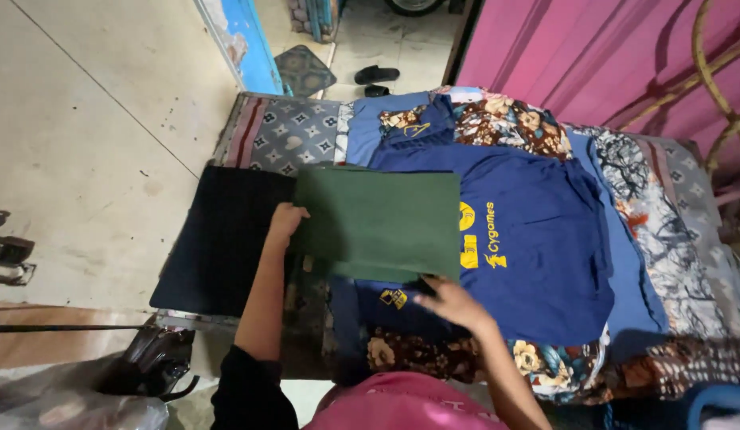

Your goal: The person folds several t-shirts on a table using a cardboard template to ensure uniform size. They fold a green t-shirt, a blue t-shirt, a floral t-shirt, and a light blue t-shirt, placing each folded item into a stack on the left side of the table.

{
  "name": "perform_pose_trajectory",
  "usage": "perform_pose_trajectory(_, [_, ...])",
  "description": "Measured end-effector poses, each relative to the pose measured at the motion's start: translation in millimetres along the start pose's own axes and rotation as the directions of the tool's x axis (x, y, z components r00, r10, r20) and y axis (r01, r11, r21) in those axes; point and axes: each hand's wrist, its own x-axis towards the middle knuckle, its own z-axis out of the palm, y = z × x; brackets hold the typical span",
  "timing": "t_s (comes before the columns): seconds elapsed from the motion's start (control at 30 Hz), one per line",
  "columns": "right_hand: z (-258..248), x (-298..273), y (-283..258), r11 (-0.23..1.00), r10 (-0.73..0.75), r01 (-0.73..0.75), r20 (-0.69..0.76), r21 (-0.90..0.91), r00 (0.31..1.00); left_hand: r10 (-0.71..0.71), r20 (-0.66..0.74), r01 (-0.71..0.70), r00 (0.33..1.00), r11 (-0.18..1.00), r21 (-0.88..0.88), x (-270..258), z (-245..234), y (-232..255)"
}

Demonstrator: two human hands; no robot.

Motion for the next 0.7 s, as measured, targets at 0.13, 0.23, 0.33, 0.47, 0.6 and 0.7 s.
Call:
perform_pose_trajectory(0.13, [-20.2,-1.5,22.9,0.540,0.457,-0.059,-0.233,0.840,0.858,0.124,-0.031,-0.111,0.992,0.955,0.275,17.0,4.0,-26.0])
perform_pose_trajectory(0.23, [13.3,51.9,155.4,0.841,0.462,-0.203,-0.470,0.501,0.752,0.141,0.077,-0.158,0.987,0.943,0.292,-32.1,-1.3,19.4])
perform_pose_trajectory(0.33, [30.8,89.8,161.4,0.720,0.540,-0.222,-0.331,0.657,0.774,0.119,0.121,-0.147,0.985,0.957,0.250,-44.8,-3.1,31.0])
perform_pose_trajectory(0.47, [21.3,104.7,137.3,0.777,0.517,-0.282,-0.313,0.563,0.797,0.118,0.131,-0.132,0.984,0.986,0.102,-47.1,-3.0,31.9])
perform_pose_trajectory(0.6, [-23.0,71.9,121.1,0.724,0.418,-0.057,-0.372,0.687,0.829,0.183,0.078,-0.183,0.980,0.983,-0.007,-70.5,11.1,45.7])
perform_pose_trajectory(0.7, [-86.4,35.2,142.0,0.807,0.362,-0.042,-0.436,0.589,0.824,0.182,0.076,-0.186,0.980,0.981,0.050,-156.3,33.2,91.0])
